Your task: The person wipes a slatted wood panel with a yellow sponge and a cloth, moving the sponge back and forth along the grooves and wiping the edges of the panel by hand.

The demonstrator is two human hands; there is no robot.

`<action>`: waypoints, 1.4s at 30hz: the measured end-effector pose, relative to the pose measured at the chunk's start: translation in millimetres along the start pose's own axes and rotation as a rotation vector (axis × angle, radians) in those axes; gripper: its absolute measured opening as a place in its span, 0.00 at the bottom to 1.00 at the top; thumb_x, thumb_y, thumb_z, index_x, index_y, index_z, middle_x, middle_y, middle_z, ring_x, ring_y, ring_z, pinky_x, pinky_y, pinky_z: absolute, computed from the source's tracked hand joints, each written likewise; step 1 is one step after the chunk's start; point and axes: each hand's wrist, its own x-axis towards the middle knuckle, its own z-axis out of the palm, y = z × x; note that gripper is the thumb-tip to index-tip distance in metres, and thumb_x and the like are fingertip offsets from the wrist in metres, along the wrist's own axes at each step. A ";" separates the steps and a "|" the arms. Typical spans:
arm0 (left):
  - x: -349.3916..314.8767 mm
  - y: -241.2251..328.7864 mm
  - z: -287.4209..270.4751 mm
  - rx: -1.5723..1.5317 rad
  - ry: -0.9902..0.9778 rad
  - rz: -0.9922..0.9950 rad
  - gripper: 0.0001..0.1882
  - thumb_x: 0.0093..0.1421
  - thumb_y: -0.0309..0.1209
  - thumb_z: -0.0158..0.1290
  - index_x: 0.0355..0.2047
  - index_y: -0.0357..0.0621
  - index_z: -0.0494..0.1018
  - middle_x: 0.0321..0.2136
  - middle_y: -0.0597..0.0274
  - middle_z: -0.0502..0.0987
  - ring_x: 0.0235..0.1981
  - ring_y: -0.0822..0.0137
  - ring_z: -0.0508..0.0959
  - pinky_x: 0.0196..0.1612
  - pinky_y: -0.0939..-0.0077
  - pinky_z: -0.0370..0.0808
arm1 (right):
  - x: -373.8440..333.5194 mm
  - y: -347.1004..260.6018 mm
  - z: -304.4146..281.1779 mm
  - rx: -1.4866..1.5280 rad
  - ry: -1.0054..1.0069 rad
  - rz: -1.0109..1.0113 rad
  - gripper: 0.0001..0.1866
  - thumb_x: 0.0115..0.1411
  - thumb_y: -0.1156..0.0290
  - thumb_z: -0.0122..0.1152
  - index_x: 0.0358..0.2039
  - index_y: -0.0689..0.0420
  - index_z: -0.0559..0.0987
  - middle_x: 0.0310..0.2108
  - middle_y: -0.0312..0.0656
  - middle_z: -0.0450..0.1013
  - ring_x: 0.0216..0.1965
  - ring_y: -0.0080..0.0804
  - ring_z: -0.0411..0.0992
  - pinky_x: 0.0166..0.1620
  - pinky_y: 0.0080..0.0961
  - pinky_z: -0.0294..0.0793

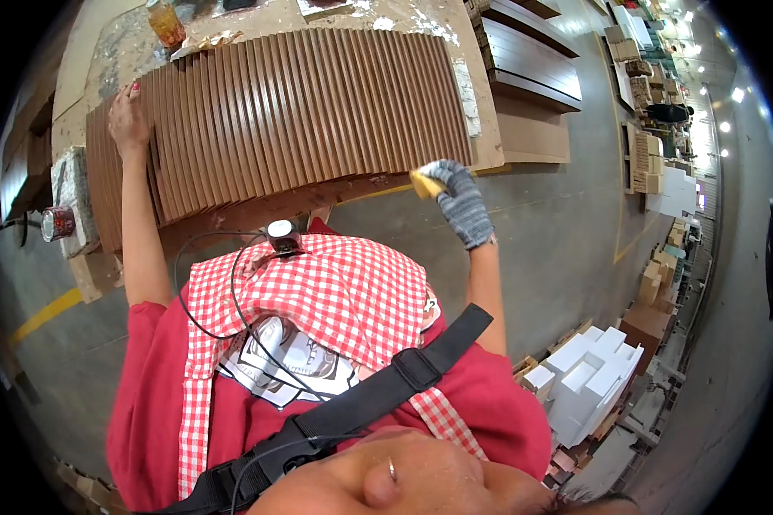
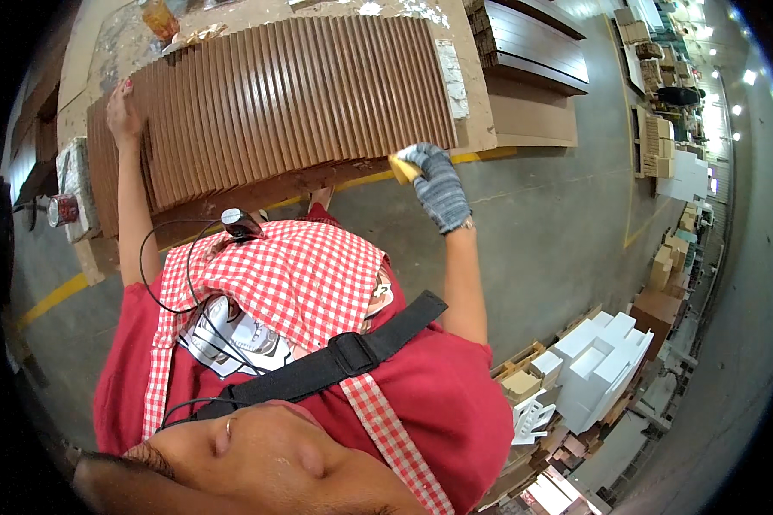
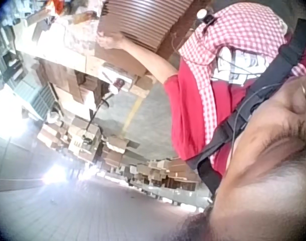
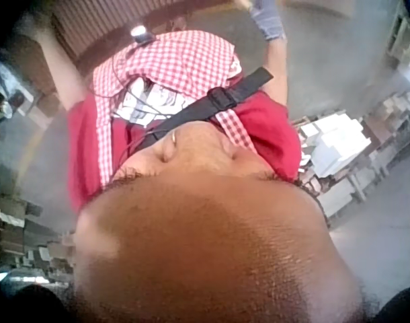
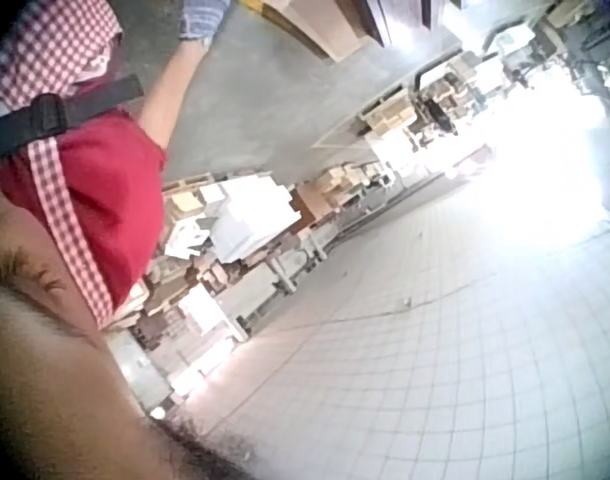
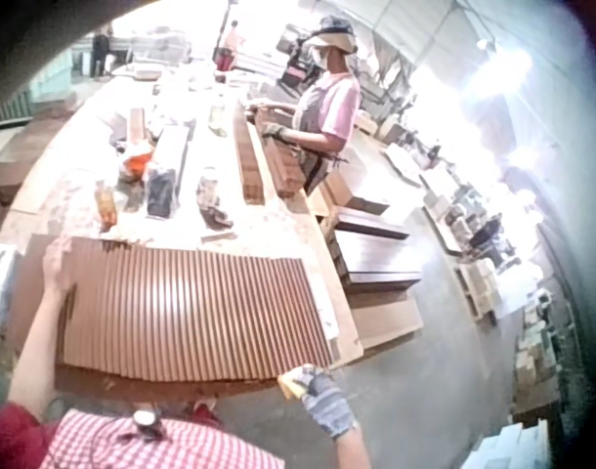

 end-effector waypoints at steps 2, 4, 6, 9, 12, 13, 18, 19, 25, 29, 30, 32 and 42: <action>2.0 12.6 -0.8 -0.027 -0.016 -0.017 0.32 0.66 0.57 0.30 0.56 0.50 0.69 0.58 0.56 0.67 0.61 0.54 0.63 0.63 0.58 0.55 | -12.8 1.0 -11.9 0.159 -0.087 0.069 0.20 0.50 0.87 0.56 0.45 0.58 0.77 0.47 0.46 0.70 0.52 0.42 0.67 0.61 0.32 0.65; 4.1 12.0 2.4 -0.054 -0.031 -0.036 0.33 0.66 0.58 0.29 0.56 0.50 0.69 0.58 0.56 0.67 0.61 0.53 0.63 0.63 0.58 0.55 | -11.1 -4.1 -17.8 0.348 -0.050 0.081 0.20 0.50 0.87 0.56 0.45 0.58 0.77 0.47 0.47 0.70 0.52 0.42 0.67 0.60 0.32 0.65; 6.2 -7.5 8.4 -0.047 0.032 0.105 0.32 0.66 0.58 0.30 0.56 0.53 0.70 0.58 0.56 0.67 0.61 0.53 0.63 0.63 0.57 0.55 | -3.8 -14.2 -13.9 0.080 0.130 -0.028 0.20 0.50 0.86 0.55 0.45 0.59 0.77 0.47 0.47 0.70 0.52 0.41 0.68 0.60 0.31 0.65; 6.7 -12.9 11.0 0.034 0.049 0.095 0.29 0.67 0.55 0.30 0.56 0.55 0.70 0.58 0.57 0.67 0.60 0.53 0.64 0.62 0.58 0.56 | -5.5 -12.7 -3.8 0.075 0.092 0.016 0.20 0.51 0.87 0.54 0.45 0.59 0.77 0.47 0.47 0.71 0.52 0.41 0.68 0.59 0.30 0.66; -0.1 -18.4 7.6 0.067 0.057 0.178 0.22 0.68 0.46 0.34 0.56 0.56 0.68 0.57 0.60 0.68 0.59 0.54 0.65 0.61 0.58 0.59 | -13.3 -9.2 -16.9 0.085 -0.071 0.104 0.21 0.50 0.88 0.53 0.45 0.59 0.77 0.46 0.47 0.71 0.51 0.39 0.68 0.58 0.29 0.67; 0.2 -14.9 7.9 0.066 0.063 0.175 0.22 0.68 0.46 0.34 0.56 0.56 0.68 0.57 0.60 0.68 0.59 0.54 0.65 0.61 0.58 0.59 | -13.3 -8.0 -22.8 0.212 -0.075 0.091 0.21 0.50 0.88 0.54 0.46 0.59 0.76 0.45 0.46 0.71 0.51 0.37 0.69 0.58 0.29 0.68; -3.0 -9.5 2.8 0.102 0.044 0.117 0.20 0.67 0.40 0.41 0.58 0.56 0.66 0.57 0.60 0.68 0.59 0.56 0.66 0.60 0.58 0.61 | 46.5 -14.3 -31.7 0.541 0.044 -0.080 0.28 0.51 0.89 0.56 0.53 0.57 0.72 0.51 0.37 0.67 0.53 0.29 0.66 0.56 0.26 0.70; -3.6 -7.2 1.8 0.112 0.054 0.106 0.20 0.67 0.40 0.41 0.58 0.56 0.66 0.57 0.60 0.68 0.59 0.56 0.66 0.60 0.58 0.61 | 71.7 -5.9 -25.9 0.568 0.042 -0.098 0.27 0.52 0.88 0.57 0.54 0.56 0.71 0.52 0.37 0.66 0.54 0.29 0.66 0.56 0.26 0.70; -1.4 27.4 -7.8 0.065 0.030 0.003 0.27 0.68 0.53 0.33 0.57 0.53 0.68 0.58 0.58 0.66 0.60 0.56 0.64 0.62 0.58 0.57 | 236.0 -4.3 9.9 0.243 0.119 -0.173 0.23 0.55 0.79 0.61 0.52 0.54 0.74 0.52 0.41 0.68 0.53 0.35 0.67 0.58 0.26 0.67; 0.6 30.0 -5.6 0.044 0.021 -0.018 0.31 0.67 0.56 0.30 0.57 0.51 0.68 0.59 0.58 0.66 0.61 0.56 0.62 0.63 0.58 0.55 | 286.2 -26.5 16.4 -0.034 0.102 -0.264 0.19 0.55 0.75 0.62 0.49 0.54 0.76 0.49 0.45 0.71 0.51 0.41 0.69 0.57 0.31 0.67; 2.8 33.0 -2.8 0.044 0.022 -0.019 0.31 0.67 0.56 0.30 0.57 0.51 0.68 0.59 0.58 0.66 0.61 0.56 0.62 0.63 0.58 0.55 | 290.4 -26.6 16.5 -0.069 0.090 -0.209 0.19 0.54 0.76 0.62 0.49 0.56 0.76 0.48 0.44 0.72 0.51 0.39 0.70 0.56 0.29 0.67; 1.4 24.4 -0.5 0.040 0.030 0.002 0.32 0.67 0.57 0.30 0.57 0.51 0.68 0.59 0.59 0.65 0.62 0.57 0.61 0.64 0.58 0.53 | 286.1 -37.1 19.1 -0.129 0.051 -0.215 0.18 0.55 0.78 0.60 0.48 0.57 0.76 0.46 0.45 0.73 0.51 0.39 0.70 0.57 0.28 0.67; -6.9 11.0 -1.7 0.100 0.050 0.054 0.24 0.68 0.50 0.36 0.57 0.55 0.66 0.59 0.61 0.65 0.61 0.58 0.62 0.62 0.56 0.56 | 249.8 -36.4 6.5 0.207 -0.097 -0.021 0.18 0.54 0.77 0.63 0.47 0.50 0.78 0.46 0.44 0.74 0.48 0.35 0.72 0.57 0.29 0.72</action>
